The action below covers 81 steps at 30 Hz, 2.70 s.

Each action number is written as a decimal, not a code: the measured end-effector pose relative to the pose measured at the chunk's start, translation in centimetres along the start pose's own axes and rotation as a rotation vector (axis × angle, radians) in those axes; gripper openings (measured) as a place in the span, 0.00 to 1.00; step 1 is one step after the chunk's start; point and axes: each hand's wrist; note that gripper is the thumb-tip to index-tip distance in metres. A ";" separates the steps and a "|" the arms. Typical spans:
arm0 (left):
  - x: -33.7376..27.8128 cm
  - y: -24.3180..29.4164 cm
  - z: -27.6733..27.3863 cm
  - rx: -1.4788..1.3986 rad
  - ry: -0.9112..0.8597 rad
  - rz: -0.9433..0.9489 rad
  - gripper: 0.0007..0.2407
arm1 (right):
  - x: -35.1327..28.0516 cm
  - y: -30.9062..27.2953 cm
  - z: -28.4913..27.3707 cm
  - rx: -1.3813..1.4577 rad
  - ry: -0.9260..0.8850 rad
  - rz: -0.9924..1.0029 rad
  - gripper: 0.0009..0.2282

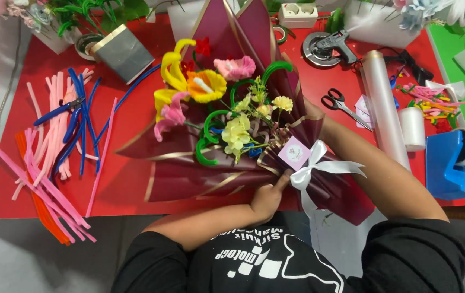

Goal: The person arranges a bouquet of artificial flowers on a red table, adjusting the placement of yellow, pink, and red blooms within a maroon wrapping. They use pliers to bend a blue pipe cleaner and secure it among the flowers, then continue to adjust the arrangement by hand.

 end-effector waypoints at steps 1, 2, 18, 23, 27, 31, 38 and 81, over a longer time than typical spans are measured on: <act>-1.8 2.0 -0.3 -0.007 0.004 -0.004 0.27 | 0.1 -0.2 0.2 -0.015 -0.023 0.017 0.30; -3.5 4.0 -0.5 0.008 0.014 -0.014 0.27 | 0.3 -0.4 0.4 -0.029 -0.046 0.033 0.32; -3.4 7.7 -13.8 0.096 -1.101 0.055 0.28 | -4.9 -14.4 1.5 -0.703 0.323 -0.073 0.20; -7.8 12.3 -27.0 0.044 -0.791 0.530 0.13 | -17.9 -13.6 7.5 -0.929 0.479 -0.768 0.13; -8.1 12.7 -33.4 0.839 0.201 0.871 0.15 | -21.1 -9.2 15.9 -0.798 0.380 -1.054 0.11; -4.6 13.1 -34.0 1.040 0.309 1.015 0.22 | -17.4 -6.7 20.1 -0.815 0.221 -1.092 0.10; -0.5 12.6 -32.0 0.867 0.276 1.418 0.09 | -14.1 -5.4 23.0 -0.888 0.242 -1.129 0.15; 5.2 21.7 -18.6 1.196 -0.127 1.590 0.09 | -12.5 -1.3 17.7 -1.513 0.530 -0.786 0.07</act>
Point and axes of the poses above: each hand's wrist, its own x-axis towards the middle knuckle, its own z-axis out of the palm, y = z × x, and after that the axes turned 13 degrees about y, right-handed
